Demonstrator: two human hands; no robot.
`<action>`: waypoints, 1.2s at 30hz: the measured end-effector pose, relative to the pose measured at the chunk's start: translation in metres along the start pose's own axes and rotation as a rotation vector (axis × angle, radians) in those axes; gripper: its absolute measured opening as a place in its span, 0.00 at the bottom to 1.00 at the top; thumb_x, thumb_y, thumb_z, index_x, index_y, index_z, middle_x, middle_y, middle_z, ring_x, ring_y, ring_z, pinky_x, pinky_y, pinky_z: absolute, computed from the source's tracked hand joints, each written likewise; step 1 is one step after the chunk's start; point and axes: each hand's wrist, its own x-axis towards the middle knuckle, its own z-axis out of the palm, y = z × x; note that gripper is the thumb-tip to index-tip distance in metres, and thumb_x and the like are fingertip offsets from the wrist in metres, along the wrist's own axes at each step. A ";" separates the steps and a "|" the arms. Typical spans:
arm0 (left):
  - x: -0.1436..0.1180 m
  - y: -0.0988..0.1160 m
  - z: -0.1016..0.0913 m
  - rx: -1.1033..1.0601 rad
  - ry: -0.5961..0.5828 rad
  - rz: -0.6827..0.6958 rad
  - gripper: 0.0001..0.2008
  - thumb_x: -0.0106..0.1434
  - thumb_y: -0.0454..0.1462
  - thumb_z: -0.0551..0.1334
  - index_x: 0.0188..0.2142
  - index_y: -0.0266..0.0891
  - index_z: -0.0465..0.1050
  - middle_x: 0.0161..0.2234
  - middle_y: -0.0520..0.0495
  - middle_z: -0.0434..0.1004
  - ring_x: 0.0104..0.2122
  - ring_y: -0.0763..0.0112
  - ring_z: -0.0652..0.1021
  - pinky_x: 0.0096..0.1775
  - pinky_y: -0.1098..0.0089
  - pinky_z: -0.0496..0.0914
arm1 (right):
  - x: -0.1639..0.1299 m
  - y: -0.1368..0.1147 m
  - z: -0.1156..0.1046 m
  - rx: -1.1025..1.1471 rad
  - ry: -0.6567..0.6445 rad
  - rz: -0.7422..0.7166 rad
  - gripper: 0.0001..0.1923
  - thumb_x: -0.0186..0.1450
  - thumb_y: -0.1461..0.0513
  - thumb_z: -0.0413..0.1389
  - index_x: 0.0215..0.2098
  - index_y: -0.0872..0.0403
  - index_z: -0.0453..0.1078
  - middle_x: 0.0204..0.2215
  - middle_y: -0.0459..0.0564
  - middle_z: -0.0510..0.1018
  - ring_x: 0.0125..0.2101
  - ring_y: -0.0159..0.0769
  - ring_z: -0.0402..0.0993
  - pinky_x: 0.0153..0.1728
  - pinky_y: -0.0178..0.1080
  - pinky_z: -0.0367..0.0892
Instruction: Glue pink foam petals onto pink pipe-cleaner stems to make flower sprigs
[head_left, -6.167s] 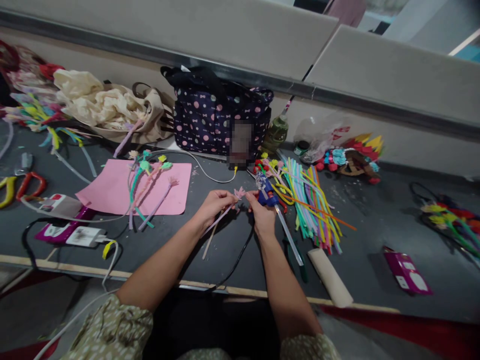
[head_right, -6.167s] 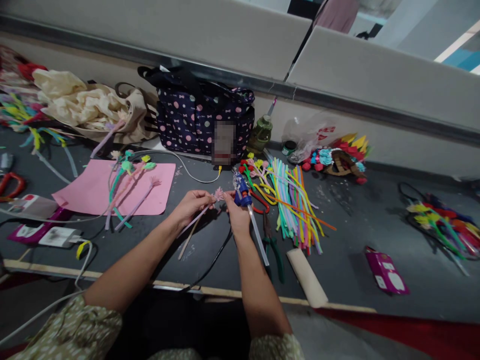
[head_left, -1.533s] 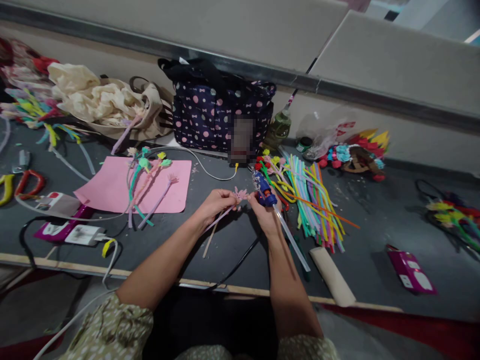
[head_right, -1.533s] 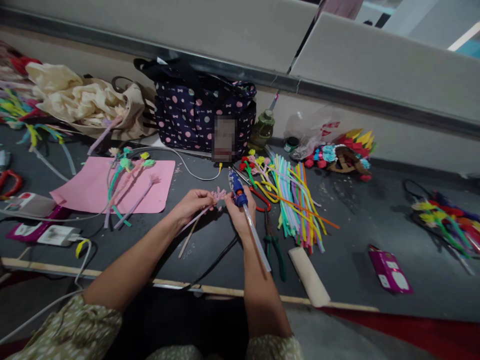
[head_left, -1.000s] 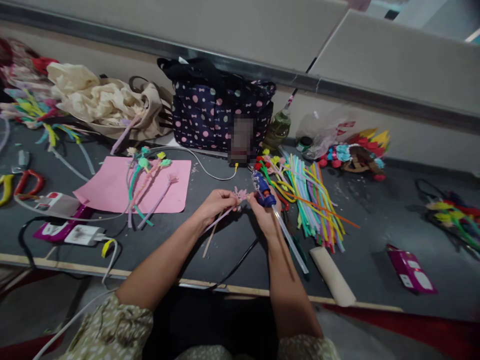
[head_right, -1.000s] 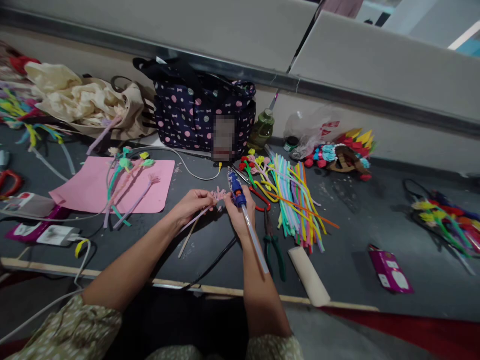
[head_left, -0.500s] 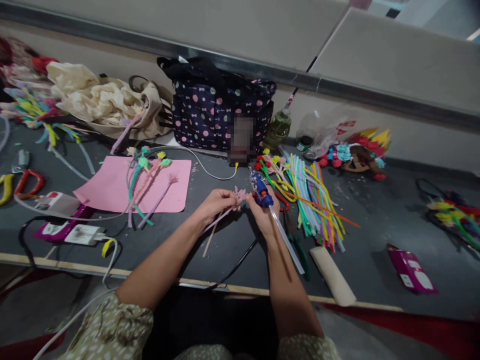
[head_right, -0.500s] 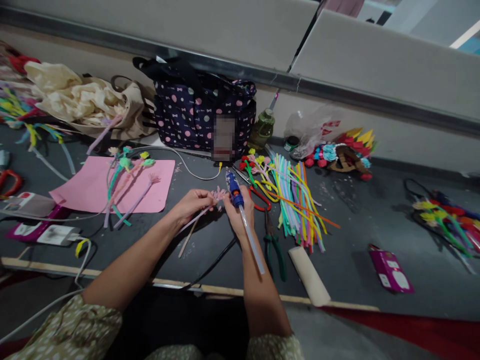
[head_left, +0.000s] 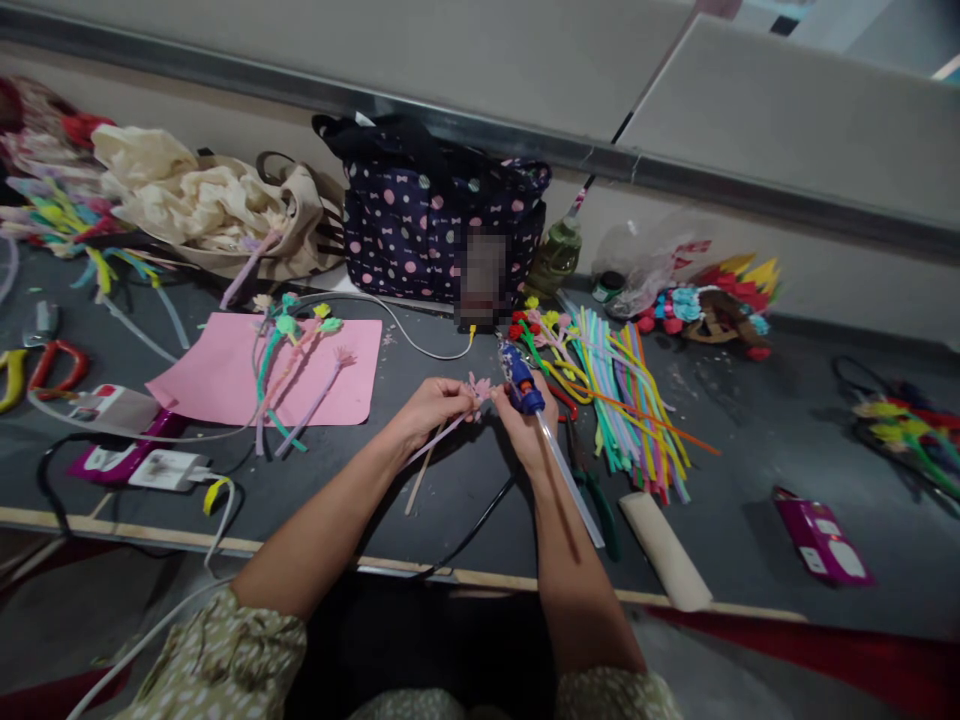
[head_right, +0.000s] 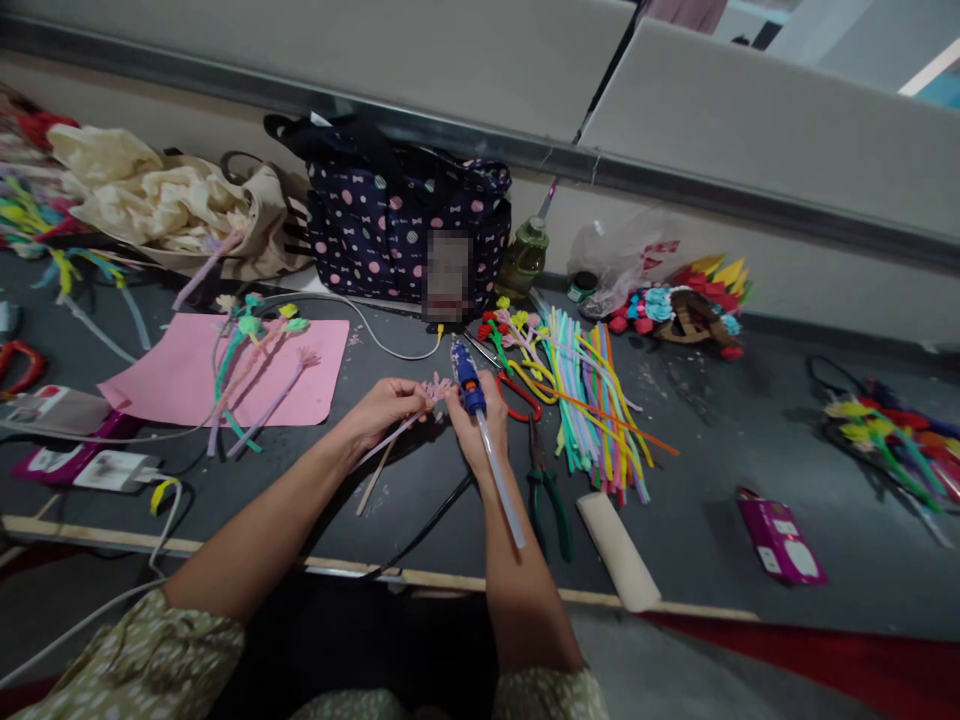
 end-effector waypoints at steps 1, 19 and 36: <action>0.000 0.000 0.000 0.000 0.002 -0.001 0.08 0.48 0.38 0.66 0.20 0.35 0.73 0.18 0.49 0.72 0.17 0.80 0.64 0.22 0.75 0.57 | 0.000 -0.001 -0.001 0.003 0.001 -0.001 0.08 0.59 0.56 0.58 0.34 0.50 0.67 0.27 0.44 0.74 0.28 0.36 0.70 0.32 0.38 0.66; -0.002 0.002 -0.001 -0.001 -0.005 0.006 0.07 0.50 0.36 0.65 0.21 0.34 0.73 0.18 0.50 0.72 0.17 0.81 0.64 0.22 0.76 0.55 | 0.001 -0.007 -0.008 0.007 -0.070 0.009 0.08 0.60 0.56 0.58 0.34 0.51 0.66 0.28 0.44 0.74 0.27 0.34 0.69 0.33 0.38 0.66; 0.000 0.006 -0.004 -0.199 0.112 0.045 0.14 0.49 0.43 0.71 0.26 0.32 0.76 0.19 0.49 0.71 0.15 0.83 0.62 0.19 0.77 0.53 | 0.004 0.013 0.006 0.254 0.222 0.228 0.22 0.55 0.46 0.62 0.35 0.55 0.69 0.25 0.44 0.72 0.18 0.26 0.61 0.20 0.33 0.62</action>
